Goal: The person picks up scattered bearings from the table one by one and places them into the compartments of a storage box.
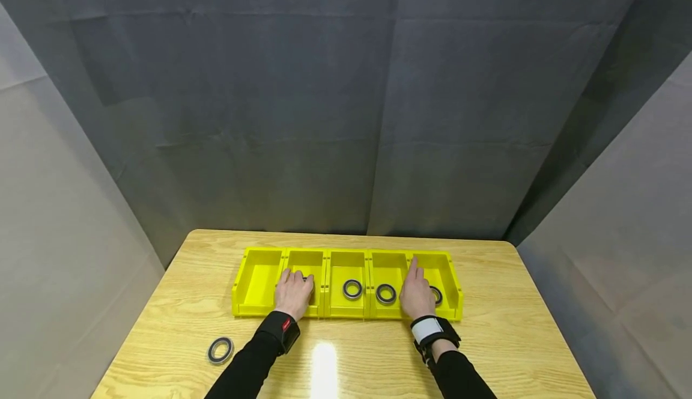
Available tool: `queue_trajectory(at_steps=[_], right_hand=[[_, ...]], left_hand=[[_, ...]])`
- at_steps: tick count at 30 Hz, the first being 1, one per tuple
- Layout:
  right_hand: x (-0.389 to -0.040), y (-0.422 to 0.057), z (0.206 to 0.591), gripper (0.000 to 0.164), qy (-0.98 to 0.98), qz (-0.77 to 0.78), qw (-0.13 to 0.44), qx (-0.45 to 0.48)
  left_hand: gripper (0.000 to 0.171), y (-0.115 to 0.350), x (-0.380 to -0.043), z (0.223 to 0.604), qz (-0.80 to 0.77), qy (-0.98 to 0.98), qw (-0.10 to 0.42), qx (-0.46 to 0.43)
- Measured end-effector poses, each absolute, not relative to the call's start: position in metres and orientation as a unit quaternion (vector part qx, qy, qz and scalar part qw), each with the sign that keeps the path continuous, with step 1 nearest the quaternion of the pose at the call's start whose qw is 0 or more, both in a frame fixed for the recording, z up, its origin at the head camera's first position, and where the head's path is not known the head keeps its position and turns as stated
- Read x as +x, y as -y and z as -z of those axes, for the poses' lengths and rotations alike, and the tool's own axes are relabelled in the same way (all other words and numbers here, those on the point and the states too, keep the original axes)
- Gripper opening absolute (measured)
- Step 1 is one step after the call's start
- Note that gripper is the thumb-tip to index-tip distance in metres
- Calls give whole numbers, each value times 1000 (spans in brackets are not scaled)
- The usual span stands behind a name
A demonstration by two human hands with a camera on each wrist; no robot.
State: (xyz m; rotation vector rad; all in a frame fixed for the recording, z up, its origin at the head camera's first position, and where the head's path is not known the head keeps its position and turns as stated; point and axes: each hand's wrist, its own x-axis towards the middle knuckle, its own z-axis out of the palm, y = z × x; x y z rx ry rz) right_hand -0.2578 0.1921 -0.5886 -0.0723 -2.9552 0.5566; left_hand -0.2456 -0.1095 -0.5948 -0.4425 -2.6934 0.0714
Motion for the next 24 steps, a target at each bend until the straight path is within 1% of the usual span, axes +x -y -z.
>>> queue_trajectory(at_steps=[7, 10, 14, 18, 21, 24], right_hand=[[-257, -192, 588, 65, 980, -185, 63, -25], [-258, -191, 588, 65, 981, -182, 64, -24], [-258, -189, 587, 65, 981, -183, 66, -23], [-258, -190, 587, 65, 980, -188, 63, -25], [-259, -190, 589, 65, 980, -186, 59, -28], [-259, -192, 590, 65, 980, -185, 59, -30]], left_hand=[[15, 105, -251, 596, -12, 975, 166, -144], [16, 105, -251, 595, 1, 980, 147, -135], [26, 108, -249, 593, 23, 982, 135, -133], [36, 112, -246, 593, 52, 976, 145, -156], [47, 117, -243, 593, 121, 969, 139, -162], [59, 124, -238, 593, 222, 955, 135, -146]])
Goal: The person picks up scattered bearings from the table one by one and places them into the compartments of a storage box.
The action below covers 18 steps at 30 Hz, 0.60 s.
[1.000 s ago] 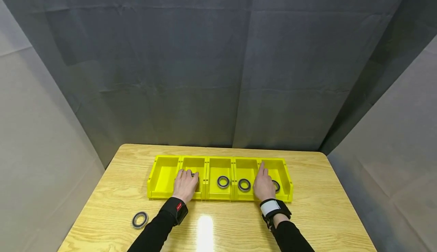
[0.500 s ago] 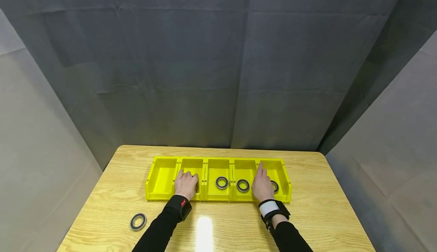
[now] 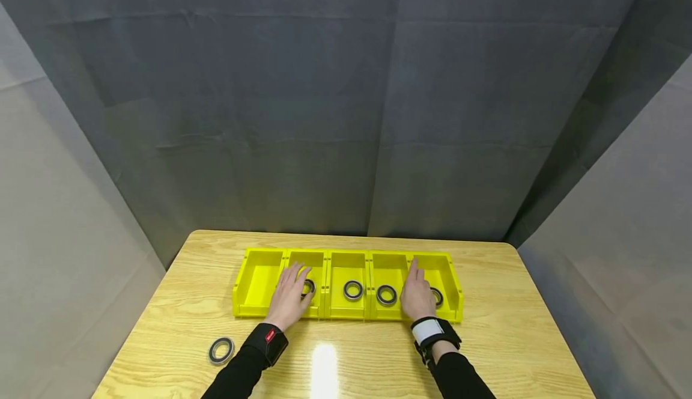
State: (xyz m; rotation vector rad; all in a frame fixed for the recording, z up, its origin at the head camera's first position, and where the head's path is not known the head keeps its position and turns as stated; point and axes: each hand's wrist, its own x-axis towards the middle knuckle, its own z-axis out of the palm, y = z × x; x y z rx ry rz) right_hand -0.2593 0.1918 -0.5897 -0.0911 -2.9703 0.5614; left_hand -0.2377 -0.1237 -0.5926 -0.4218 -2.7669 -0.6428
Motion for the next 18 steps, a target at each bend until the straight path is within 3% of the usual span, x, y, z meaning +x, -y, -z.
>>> queue_trajectory(at_steps=[8, 18], right_hand=[[-260, -194, 591, 66, 981, -186, 43, -35], [-259, -193, 588, 65, 979, -193, 53, -27]], left_hand=[[67, 161, -220, 589, 314, 925, 200, -77], [74, 219, -197, 591, 319, 935, 151, 8]])
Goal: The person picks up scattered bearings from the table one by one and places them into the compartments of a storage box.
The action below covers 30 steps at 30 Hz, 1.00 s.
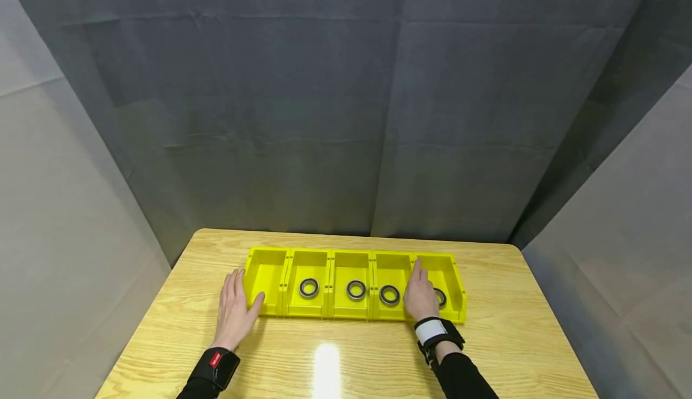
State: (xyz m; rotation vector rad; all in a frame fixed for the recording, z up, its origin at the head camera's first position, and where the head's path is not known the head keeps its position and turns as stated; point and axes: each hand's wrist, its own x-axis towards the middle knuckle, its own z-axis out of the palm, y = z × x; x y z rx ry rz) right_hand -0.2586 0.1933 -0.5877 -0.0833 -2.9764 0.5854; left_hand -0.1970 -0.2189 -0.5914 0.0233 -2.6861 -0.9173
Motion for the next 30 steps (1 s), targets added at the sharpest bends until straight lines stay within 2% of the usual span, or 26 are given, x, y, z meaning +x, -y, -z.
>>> queue_trajectory(at_steps=[9, 17, 23, 30], right_hand=[[-258, -193, 588, 64, 981, -185, 49, -26], [-258, -194, 587, 64, 982, -184, 48, -23], [-258, -195, 588, 64, 981, -183, 50, -24], [-258, -195, 588, 65, 981, -186, 48, -19]], left_hand=[[78, 247, -172, 595, 321, 940, 105, 51], [85, 259, -160, 600, 300, 948, -16, 105], [85, 263, -152, 608, 274, 956, -30, 97], [77, 264, -145, 611, 260, 961, -37, 83]])
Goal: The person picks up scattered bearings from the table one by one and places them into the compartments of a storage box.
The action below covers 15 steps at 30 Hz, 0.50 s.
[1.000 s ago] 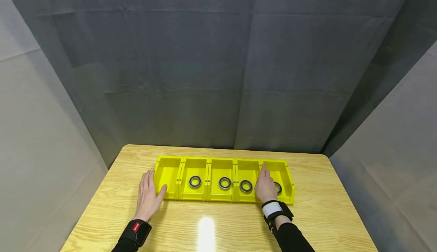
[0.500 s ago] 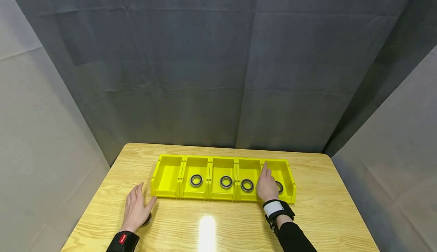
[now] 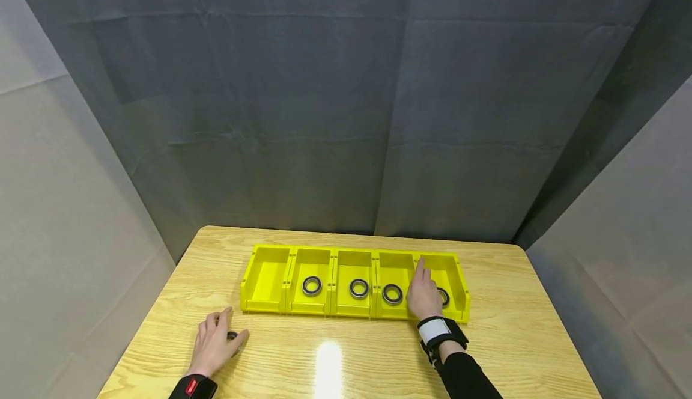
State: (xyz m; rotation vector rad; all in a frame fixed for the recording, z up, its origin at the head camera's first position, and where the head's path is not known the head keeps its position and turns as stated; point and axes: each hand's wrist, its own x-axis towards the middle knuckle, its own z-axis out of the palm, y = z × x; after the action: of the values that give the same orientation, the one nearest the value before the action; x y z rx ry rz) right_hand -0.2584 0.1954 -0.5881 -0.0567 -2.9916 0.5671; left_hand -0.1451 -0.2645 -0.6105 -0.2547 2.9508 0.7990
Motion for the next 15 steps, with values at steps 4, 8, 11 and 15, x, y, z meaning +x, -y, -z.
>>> queue_trajectory(at_steps=[4, 8, 11, 15], right_hand=[[-258, -195, 588, 65, 981, -186, 51, -21], [-258, -194, 588, 65, 981, -188, 54, -22], [-259, -194, 588, 65, 981, -186, 52, -22], [-259, -194, 587, 65, 982, -184, 46, -22]], left_hand=[[74, 264, -144, 611, -252, -964, 40, -76], [73, 262, -144, 611, -246, -965, 40, -77], [70, 261, -144, 609, -244, -965, 43, -83], [65, 259, -143, 606, -253, -962, 54, -89]])
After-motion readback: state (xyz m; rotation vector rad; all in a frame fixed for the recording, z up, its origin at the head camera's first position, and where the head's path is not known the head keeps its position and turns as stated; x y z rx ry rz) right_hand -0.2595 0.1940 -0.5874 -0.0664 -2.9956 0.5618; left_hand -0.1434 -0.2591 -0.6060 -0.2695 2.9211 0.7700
